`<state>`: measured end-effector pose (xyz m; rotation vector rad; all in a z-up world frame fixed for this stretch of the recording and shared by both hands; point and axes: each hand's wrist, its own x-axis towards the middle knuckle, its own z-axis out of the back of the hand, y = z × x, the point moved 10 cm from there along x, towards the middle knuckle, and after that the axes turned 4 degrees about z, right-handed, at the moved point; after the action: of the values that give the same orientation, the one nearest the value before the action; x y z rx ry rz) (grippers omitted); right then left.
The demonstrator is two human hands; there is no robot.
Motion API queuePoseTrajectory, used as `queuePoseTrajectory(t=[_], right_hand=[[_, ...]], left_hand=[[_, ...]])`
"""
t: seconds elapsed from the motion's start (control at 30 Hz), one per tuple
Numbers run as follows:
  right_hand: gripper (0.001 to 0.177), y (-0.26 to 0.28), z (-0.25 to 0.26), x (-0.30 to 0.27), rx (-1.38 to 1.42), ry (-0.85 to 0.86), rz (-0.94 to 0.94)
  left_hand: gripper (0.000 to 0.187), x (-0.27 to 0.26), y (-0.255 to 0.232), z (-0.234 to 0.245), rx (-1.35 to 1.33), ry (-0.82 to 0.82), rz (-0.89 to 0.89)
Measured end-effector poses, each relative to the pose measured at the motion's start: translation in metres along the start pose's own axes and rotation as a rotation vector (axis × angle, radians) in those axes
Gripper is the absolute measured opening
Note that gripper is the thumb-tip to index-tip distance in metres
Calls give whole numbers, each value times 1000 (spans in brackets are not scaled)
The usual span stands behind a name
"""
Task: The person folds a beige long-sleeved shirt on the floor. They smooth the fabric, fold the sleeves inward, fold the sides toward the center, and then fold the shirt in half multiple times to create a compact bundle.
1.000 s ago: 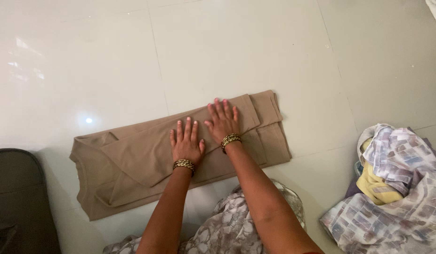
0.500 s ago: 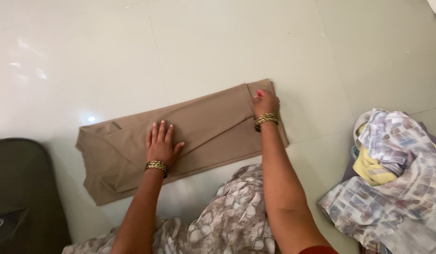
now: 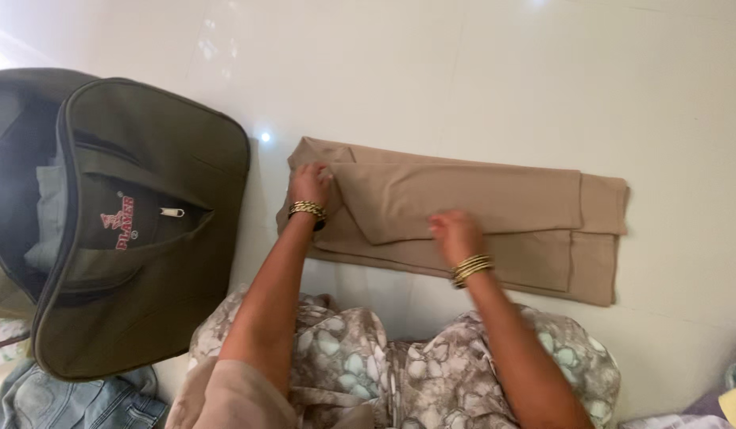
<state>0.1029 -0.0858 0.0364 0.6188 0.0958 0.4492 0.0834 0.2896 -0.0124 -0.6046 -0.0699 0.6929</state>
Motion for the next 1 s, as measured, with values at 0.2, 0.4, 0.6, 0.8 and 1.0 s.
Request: queuePoseTrajectory(t=[0.2,0.4,0.6,0.8,1.0], right_hand=[[13,120,-81,-6,-158,95,210],[10,134,-95,-7,-310,11,300],[9,134,-101,-4,-293,7,296],[10,139,-94,1,-249,-22,266],[13,157,-62,5,-132,-94,276]], left_hand=[[21,10,-35,-15,11,77,-239],[20,4,-57,-17,166,109,-271],[19,8,-54,-14,203,50,-232],[10,21,-32,-35,160,134,-152],[8,30,-29,-28,28,110,-109]])
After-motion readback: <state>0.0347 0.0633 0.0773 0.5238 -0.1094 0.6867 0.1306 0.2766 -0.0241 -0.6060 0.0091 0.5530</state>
